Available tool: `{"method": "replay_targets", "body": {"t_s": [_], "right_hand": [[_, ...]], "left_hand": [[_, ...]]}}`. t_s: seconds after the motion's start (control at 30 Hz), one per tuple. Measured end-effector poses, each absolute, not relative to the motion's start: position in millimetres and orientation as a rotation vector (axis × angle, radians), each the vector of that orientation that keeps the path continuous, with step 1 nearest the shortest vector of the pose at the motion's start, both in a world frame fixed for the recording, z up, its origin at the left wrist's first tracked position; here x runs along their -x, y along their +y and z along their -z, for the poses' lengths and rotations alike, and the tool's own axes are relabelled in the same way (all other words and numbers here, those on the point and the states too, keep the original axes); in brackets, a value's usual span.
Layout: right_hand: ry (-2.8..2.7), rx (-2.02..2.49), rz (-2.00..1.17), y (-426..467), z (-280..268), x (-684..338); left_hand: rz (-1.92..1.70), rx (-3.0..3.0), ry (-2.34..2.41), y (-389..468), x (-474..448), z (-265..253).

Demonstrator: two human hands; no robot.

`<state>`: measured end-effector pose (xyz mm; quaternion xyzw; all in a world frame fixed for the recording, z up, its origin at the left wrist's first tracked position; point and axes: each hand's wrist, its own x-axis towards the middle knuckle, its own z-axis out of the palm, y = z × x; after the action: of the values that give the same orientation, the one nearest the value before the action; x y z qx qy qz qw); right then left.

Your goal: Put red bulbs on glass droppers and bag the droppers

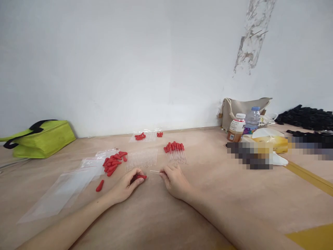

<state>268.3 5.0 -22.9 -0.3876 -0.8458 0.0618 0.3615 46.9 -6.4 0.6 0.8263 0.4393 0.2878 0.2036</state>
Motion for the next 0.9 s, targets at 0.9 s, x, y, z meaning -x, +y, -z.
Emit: {"method": "replay_targets", "body": {"t_s": [0.9], "right_hand": [[-2.338,0.877,0.001,9,21,-270]], "left_hand": [[-0.725,-2.278,1.184,-14,-59,-3]]}}
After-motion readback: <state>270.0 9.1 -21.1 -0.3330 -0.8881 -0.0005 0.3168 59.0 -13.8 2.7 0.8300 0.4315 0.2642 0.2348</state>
